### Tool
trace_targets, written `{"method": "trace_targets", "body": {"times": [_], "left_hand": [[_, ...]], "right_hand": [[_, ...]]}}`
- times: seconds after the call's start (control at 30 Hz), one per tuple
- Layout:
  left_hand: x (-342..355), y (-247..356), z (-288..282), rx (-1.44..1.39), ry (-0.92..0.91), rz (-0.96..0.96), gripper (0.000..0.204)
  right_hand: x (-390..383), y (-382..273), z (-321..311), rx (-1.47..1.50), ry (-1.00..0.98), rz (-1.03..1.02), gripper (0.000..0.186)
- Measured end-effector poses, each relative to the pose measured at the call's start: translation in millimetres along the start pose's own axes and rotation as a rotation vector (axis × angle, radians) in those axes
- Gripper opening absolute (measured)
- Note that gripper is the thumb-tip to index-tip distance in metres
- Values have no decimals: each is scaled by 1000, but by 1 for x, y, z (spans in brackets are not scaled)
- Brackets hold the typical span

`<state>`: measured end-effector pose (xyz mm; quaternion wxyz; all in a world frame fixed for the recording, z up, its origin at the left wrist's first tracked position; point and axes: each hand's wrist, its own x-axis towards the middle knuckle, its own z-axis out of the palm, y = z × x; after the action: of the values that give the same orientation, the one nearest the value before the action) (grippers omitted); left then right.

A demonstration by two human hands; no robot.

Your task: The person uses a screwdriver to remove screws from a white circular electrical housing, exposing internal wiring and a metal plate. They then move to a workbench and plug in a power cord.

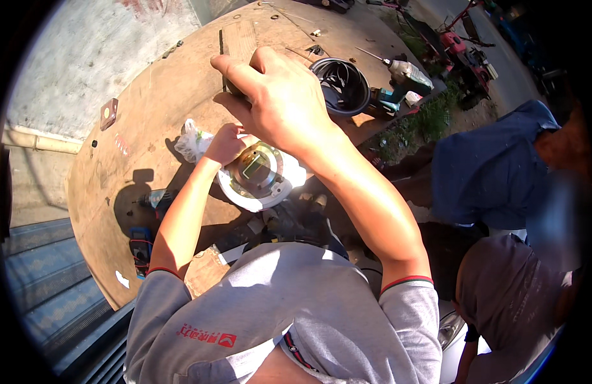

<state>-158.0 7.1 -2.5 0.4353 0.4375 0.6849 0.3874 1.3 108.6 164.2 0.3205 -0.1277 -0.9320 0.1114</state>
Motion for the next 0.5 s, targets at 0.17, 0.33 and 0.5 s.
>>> {"method": "trace_targets", "body": {"times": [0.17,0.33,0.5], "left_hand": [[-4,23,-2,100,-22,-35,24],[0,-4,2,-58,13,2,23],[-5,17,0,-2,-4,-51,22]], "right_hand": [[3,4,3,324,55,21,59],[7,4,-1,98,-1,10,64],[4,6,0,114,18,-10,58]]}}
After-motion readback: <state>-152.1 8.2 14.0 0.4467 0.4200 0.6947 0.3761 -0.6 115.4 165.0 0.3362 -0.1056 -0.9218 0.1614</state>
